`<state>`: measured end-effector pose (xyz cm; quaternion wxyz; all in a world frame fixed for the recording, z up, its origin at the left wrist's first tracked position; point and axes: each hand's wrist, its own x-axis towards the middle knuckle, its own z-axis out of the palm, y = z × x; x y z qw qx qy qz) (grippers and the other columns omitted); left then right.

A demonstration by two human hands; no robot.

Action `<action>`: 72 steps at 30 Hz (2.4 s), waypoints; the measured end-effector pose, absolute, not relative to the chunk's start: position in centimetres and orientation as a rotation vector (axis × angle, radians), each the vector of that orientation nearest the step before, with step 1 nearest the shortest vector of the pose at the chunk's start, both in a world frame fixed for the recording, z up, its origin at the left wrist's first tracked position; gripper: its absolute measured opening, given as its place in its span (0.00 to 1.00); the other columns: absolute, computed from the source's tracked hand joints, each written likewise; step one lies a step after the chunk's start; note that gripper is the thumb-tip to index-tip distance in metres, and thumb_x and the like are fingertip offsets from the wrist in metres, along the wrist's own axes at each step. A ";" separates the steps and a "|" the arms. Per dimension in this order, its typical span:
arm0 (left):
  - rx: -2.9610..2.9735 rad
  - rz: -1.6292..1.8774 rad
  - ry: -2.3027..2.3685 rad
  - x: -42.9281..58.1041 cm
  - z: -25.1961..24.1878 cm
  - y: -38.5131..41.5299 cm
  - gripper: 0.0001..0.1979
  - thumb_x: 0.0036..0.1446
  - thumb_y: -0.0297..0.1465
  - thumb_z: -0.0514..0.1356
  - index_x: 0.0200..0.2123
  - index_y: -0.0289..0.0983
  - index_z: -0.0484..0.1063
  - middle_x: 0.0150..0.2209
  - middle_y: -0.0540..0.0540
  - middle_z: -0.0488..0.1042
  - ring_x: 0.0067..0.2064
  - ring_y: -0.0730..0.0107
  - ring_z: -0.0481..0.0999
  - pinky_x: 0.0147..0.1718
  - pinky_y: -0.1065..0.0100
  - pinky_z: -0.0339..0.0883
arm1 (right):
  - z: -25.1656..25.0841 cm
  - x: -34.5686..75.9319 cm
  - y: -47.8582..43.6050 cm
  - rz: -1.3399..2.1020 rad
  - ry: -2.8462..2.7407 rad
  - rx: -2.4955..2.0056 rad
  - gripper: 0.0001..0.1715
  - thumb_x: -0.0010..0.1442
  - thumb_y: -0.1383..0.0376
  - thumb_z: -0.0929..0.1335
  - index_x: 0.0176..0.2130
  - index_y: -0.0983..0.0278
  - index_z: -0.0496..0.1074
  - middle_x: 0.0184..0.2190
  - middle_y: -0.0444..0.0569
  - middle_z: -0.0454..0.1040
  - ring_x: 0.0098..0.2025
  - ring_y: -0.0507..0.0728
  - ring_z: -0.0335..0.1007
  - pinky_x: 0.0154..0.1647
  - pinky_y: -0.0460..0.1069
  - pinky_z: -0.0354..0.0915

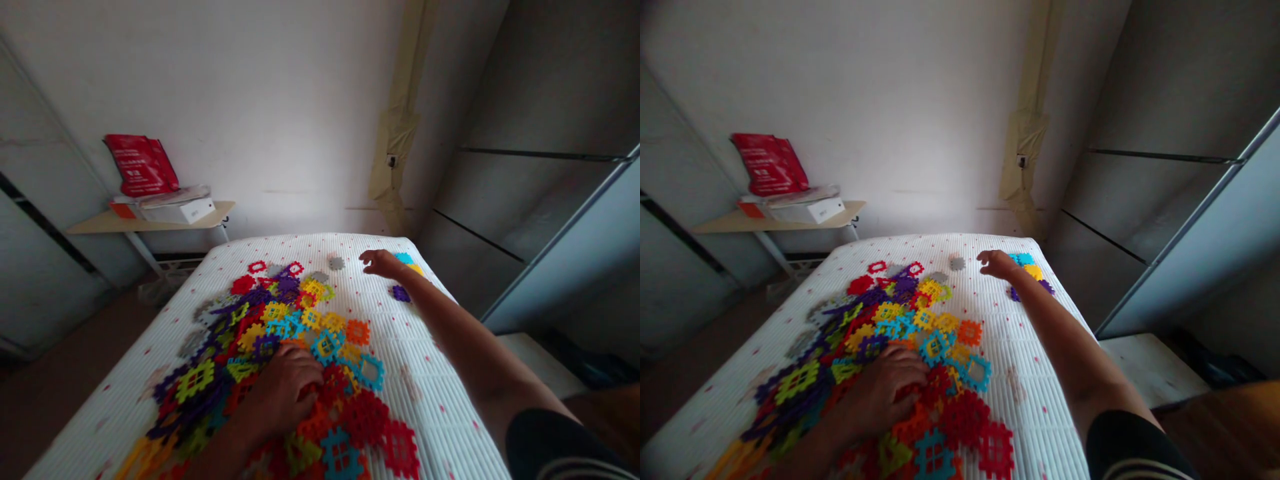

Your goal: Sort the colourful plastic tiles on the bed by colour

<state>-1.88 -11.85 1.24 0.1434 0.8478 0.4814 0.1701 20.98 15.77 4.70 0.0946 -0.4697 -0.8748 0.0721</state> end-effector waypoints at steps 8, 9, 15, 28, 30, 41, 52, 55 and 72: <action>2.480 0.492 1.364 -1.8 1.0 -11.8 0.07 0.50 0.28 0.56 0.33 0.42 0.72 0.36 0.49 0.76 0.41 0.64 0.71 0.46 0.60 0.57 | 0.7 10.1 13.7 0.294 -2.530 -1.458 0.19 0.56 0.57 0.67 0.46 0.61 0.71 0.44 0.49 0.75 0.44 0.55 0.71 0.41 0.46 0.64; 2.474 0.486 1.364 -1.8 1.0 -11.8 0.07 0.50 0.27 0.56 0.32 0.42 0.71 0.35 0.50 0.76 0.41 0.65 0.71 0.46 0.59 0.57 | 0.4 9.4 13.6 0.303 -2.527 -1.487 0.20 0.54 0.55 0.68 0.45 0.61 0.72 0.44 0.49 0.75 0.44 0.56 0.71 0.40 0.46 0.64; 2.488 0.514 1.357 -1.9 0.8 -11.6 0.07 0.49 0.28 0.57 0.33 0.42 0.72 0.34 0.49 0.75 0.40 0.64 0.71 0.47 0.59 0.58 | -0.1 7.9 13.8 0.350 -2.518 -1.590 0.23 0.48 0.54 0.71 0.43 0.61 0.73 0.42 0.50 0.75 0.43 0.58 0.71 0.37 0.47 0.65; 2.539 0.512 1.321 -2.3 0.4 -11.3 0.09 0.50 0.29 0.56 0.35 0.43 0.73 0.38 0.49 0.76 0.42 0.64 0.71 0.47 0.62 0.58 | 3.0 13.4 11.8 0.297 -2.348 -1.353 0.33 0.43 0.66 0.75 0.50 0.62 0.68 0.45 0.49 0.71 0.44 0.54 0.67 0.45 0.47 0.63; 2.507 0.483 1.349 -2.2 0.5 -11.4 0.10 0.48 0.27 0.56 0.35 0.43 0.73 0.40 0.50 0.76 0.43 0.64 0.71 0.48 0.61 0.57 | 3.8 15.6 11.8 0.283 -2.331 -1.314 0.33 0.42 0.69 0.75 0.50 0.63 0.68 0.46 0.49 0.71 0.45 0.54 0.67 0.46 0.47 0.63; 2.427 0.512 1.385 -1.8 0.9 -11.6 0.09 0.46 0.24 0.57 0.32 0.42 0.72 0.37 0.52 0.76 0.42 0.65 0.71 0.47 0.59 0.55 | 3.7 21.1 15.7 0.209 -2.207 -1.370 0.33 0.42 0.74 0.73 0.50 0.64 0.68 0.43 0.50 0.73 0.43 0.56 0.68 0.46 0.51 0.63; 2.444 0.498 1.365 -2.0 0.5 -11.6 0.10 0.47 0.25 0.57 0.33 0.42 0.72 0.36 0.50 0.76 0.42 0.65 0.71 0.49 0.59 0.55 | -0.2 16.2 16.1 0.157 -2.356 -1.377 0.34 0.45 0.73 0.71 0.53 0.63 0.65 0.46 0.50 0.72 0.46 0.57 0.65 0.44 0.50 0.64; 2.462 0.498 1.368 -2.0 0.6 -11.6 0.08 0.48 0.26 0.56 0.33 0.42 0.72 0.35 0.49 0.76 0.41 0.64 0.71 0.48 0.59 0.56 | 0.1 15.1 16.8 0.121 -2.391 -1.368 0.36 0.46 0.74 0.69 0.55 0.61 0.64 0.48 0.50 0.71 0.48 0.57 0.63 0.46 0.51 0.63; 2.415 0.511 1.368 -2.0 0.4 -11.7 0.08 0.48 0.26 0.57 0.33 0.42 0.70 0.35 0.50 0.75 0.42 0.65 0.70 0.50 0.58 0.53 | -0.9 13.2 19.1 0.030 -2.528 -1.401 0.33 0.50 0.69 0.68 0.56 0.59 0.62 0.51 0.49 0.69 0.51 0.59 0.62 0.45 0.51 0.64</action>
